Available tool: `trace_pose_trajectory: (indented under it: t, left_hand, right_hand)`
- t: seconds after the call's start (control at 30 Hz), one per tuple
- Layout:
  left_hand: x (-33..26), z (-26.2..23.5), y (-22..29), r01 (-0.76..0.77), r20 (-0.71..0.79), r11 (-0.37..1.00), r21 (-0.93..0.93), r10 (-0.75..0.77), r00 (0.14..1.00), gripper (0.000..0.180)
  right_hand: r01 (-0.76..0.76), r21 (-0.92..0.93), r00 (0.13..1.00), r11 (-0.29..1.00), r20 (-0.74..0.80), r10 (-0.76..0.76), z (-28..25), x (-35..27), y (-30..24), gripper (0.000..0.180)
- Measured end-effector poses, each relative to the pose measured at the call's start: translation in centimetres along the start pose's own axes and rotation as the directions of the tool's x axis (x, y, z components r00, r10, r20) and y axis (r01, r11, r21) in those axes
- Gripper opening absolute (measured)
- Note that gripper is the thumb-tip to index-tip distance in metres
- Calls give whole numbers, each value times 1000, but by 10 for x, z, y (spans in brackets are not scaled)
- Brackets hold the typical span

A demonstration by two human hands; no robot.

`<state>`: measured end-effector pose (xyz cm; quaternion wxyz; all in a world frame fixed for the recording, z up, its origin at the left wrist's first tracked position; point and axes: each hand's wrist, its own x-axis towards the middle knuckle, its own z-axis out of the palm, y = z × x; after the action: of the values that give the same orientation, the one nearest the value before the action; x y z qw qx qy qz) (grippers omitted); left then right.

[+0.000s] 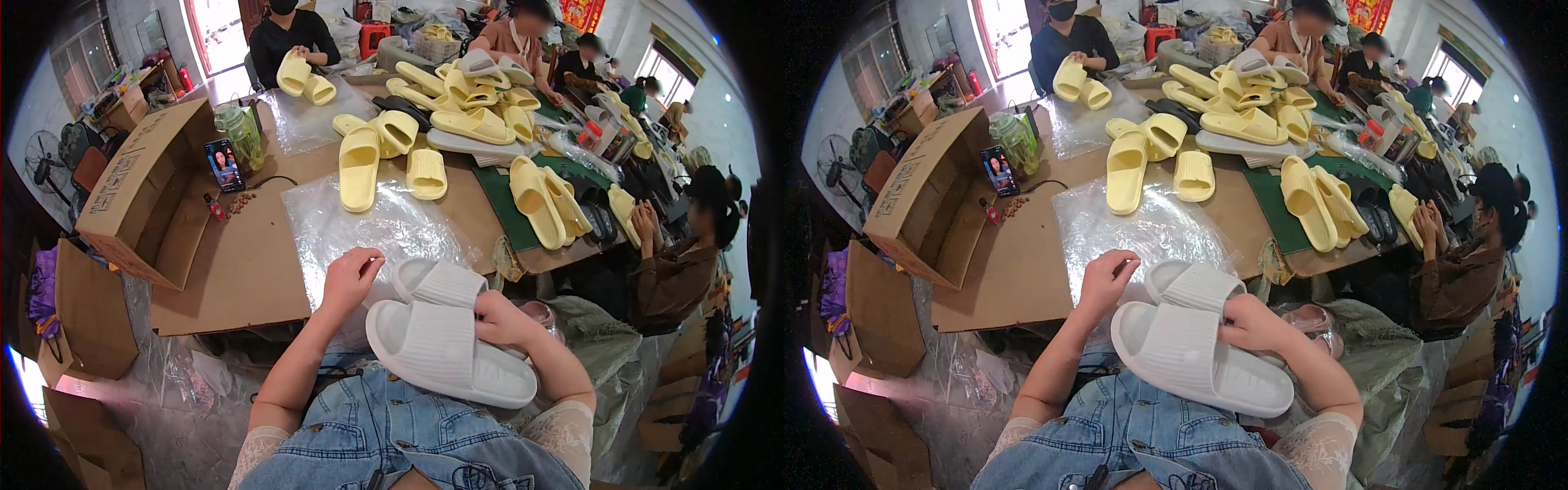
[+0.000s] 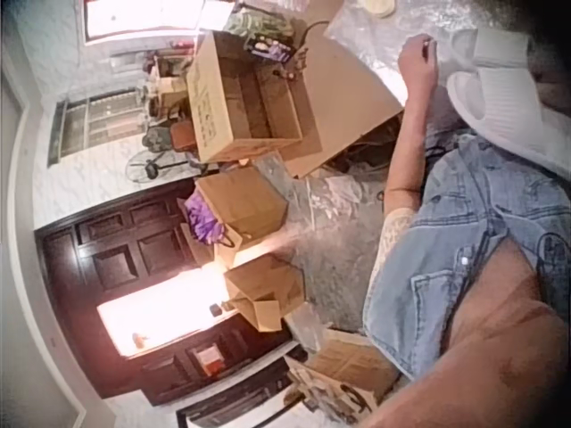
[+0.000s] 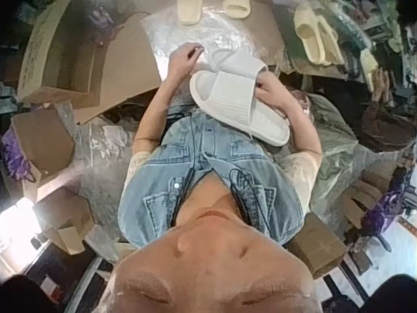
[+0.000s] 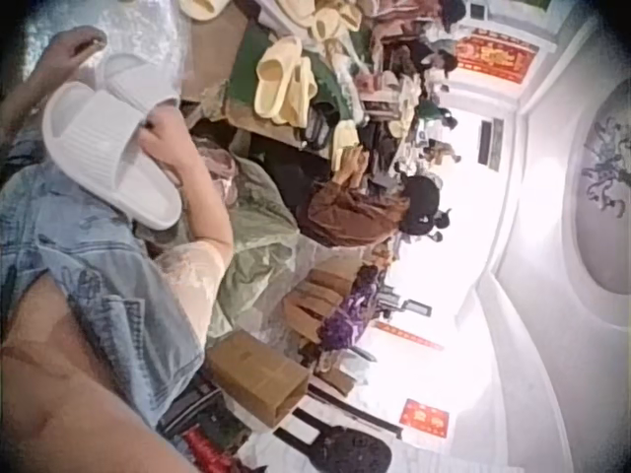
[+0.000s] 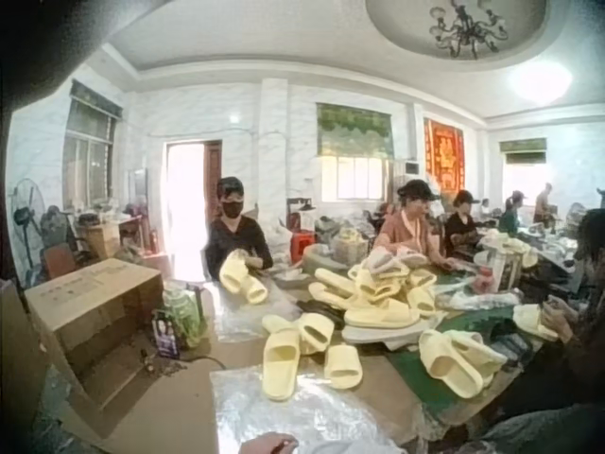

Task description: The person wraps pairs of slippers in clear plastic bags at a workbench. They pick up pairs of yellow, white, and pink slippers, place them into plastic bags, and seal the bags. The wrapped slippers are then placed into a large green sack on the floor.

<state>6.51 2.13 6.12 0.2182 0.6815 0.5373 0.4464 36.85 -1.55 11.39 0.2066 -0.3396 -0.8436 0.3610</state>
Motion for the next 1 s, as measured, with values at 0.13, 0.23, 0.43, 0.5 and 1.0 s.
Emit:
trace_pose_trajectory:
  t: [0.13,0.23,0.43,0.5,1.0]
  left_hand:
    - [-6,-6,6,-69,39,997,40,68,997,13]
    - [-10,-15,13,-124,86,992,33,120,989,13]
    - [-20,-21,32,-320,157,943,91,304,940,12]
    - [-24,-18,34,-360,133,927,106,345,929,11]
    - [-53,-27,56,-404,219,913,-59,407,887,15]
  right_hand:
    - [-231,-244,973,942,-72,220,0,17,13,32]
    - [-247,-383,967,890,-159,200,13,31,12,39]
    - [-211,-419,970,883,-198,138,60,75,15,38]
    - [-140,-386,982,912,-172,78,71,85,19,38]
    - [-120,-332,968,936,-248,36,100,123,32,35]
